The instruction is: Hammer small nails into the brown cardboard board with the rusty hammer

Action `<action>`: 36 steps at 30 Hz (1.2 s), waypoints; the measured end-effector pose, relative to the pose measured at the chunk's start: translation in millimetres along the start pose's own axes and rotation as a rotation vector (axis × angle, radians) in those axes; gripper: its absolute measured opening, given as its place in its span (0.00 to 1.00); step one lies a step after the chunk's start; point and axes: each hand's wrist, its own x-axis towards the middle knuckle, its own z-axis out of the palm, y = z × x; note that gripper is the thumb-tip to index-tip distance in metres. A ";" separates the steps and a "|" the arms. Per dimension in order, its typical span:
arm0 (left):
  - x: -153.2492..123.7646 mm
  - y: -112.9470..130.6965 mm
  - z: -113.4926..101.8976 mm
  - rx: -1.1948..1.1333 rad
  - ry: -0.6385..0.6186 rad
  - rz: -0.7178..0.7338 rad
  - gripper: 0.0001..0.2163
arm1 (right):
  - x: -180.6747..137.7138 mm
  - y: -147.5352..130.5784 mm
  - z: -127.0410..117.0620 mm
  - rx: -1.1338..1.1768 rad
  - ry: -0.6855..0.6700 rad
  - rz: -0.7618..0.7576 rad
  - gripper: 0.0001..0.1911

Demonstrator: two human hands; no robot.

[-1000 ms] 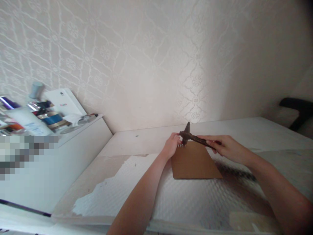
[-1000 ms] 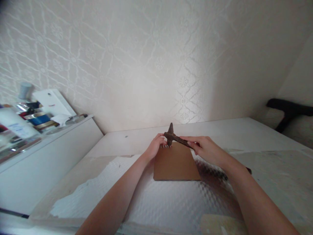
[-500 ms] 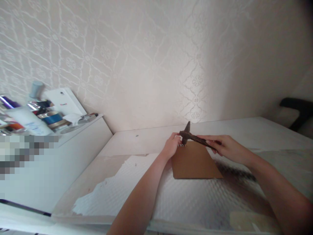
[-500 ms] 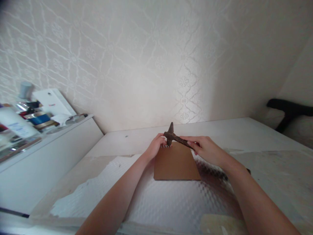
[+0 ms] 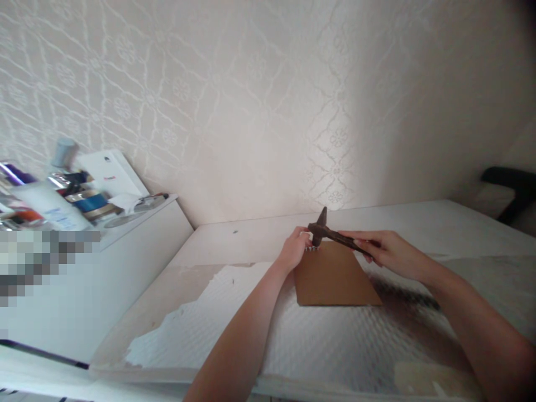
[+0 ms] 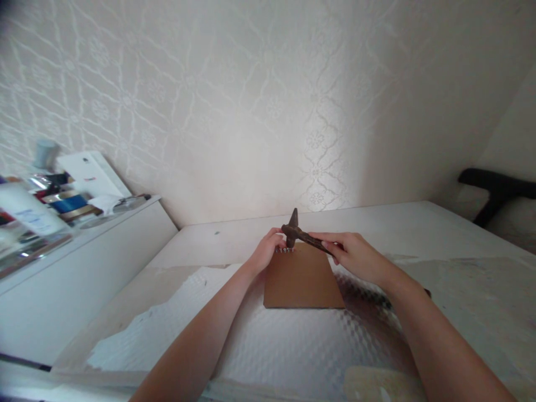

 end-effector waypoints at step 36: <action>-0.7 0.7 -0.3 0.009 -0.013 -0.025 0.14 | -0.8 -5.5 -2.0 -0.120 0.047 -0.044 0.29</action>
